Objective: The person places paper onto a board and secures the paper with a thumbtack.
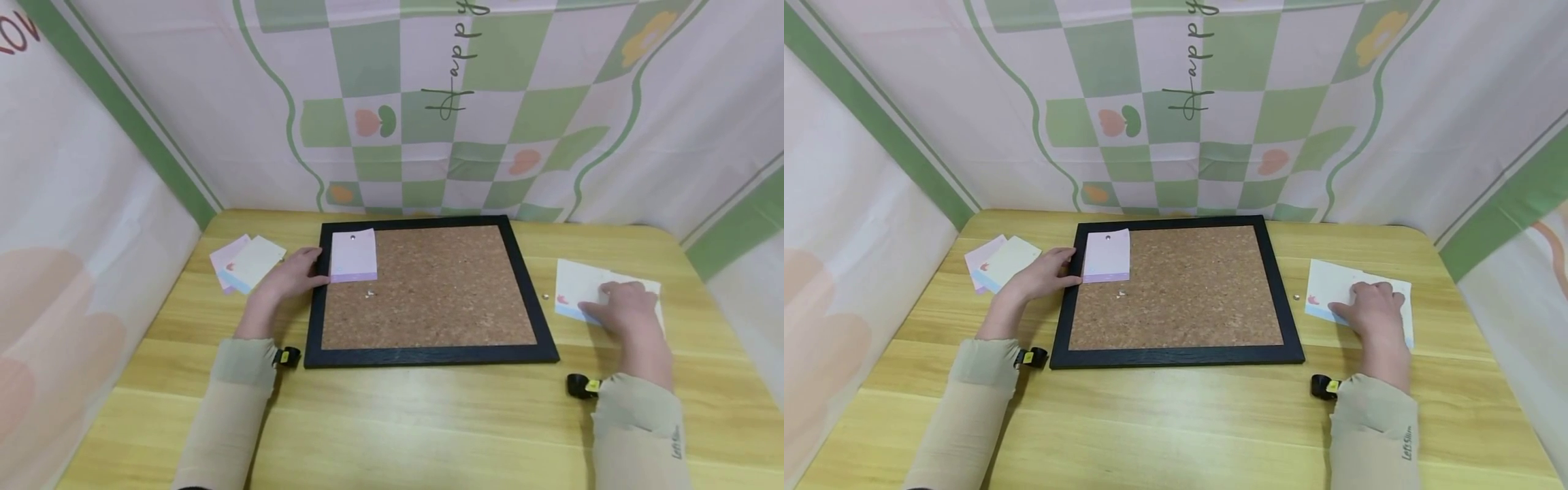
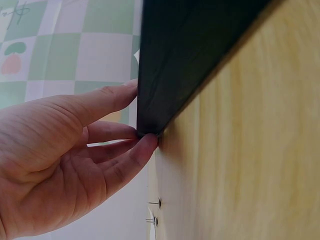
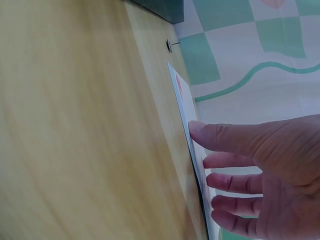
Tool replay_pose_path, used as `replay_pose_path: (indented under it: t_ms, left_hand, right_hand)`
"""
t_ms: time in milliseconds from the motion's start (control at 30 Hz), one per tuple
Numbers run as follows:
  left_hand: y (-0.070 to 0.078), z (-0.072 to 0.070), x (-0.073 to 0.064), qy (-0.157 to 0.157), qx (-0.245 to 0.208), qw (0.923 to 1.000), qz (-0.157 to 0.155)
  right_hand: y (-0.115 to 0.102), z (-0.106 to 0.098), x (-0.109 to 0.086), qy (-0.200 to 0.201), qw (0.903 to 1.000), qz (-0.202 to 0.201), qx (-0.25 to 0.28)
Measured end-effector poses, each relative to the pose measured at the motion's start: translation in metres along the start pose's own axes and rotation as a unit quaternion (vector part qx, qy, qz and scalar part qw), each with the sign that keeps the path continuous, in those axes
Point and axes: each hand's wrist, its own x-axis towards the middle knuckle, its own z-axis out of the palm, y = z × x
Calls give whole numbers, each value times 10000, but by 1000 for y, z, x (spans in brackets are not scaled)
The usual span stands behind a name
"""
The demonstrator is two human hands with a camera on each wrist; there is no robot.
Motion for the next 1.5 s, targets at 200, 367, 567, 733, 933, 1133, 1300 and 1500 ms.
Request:
replay_pose_path:
  t_ms: [200, 367, 567, 733, 933, 1133, 1300, 1500]
  left_hand:
    - [-2, 0, 0, -5, -2, 10000, 5]
    - [-3, 0, -1, -18, 2, 10000, 24]
    - [-3, 0, -1, -10, -19, 10000, 11]
    - [-3, 1, -1, -18, -51, 10000, -7]
    - [-2, 0, -1, -1, -83, 10000, -14]
    - [-2, 0, -1, -8, -95, 10000, 9]
    - [-2, -1, -1, -14, -72, 10000, 41]
    - [0, -1, -1, -17, -83, 10000, 28]
  right_hand:
    - [3, 1, -2, 28, 9998, 103, 153]
    - [8, -1, -2, -44, 9987, -37, 511]
    - [15, -1, -5, 233, 9976, 173, 625]
    - [17, -4, -10, 148, 9950, 823, 548]
    - [17, -5, -11, 26, 9909, 1191, 634]
    - [19, -6, -10, 71, 9915, 1228, 433]
    - [19, -8, -11, 168, 9925, 1135, 427]
    - [19, -6, -12, 294, 9908, 1028, 832]
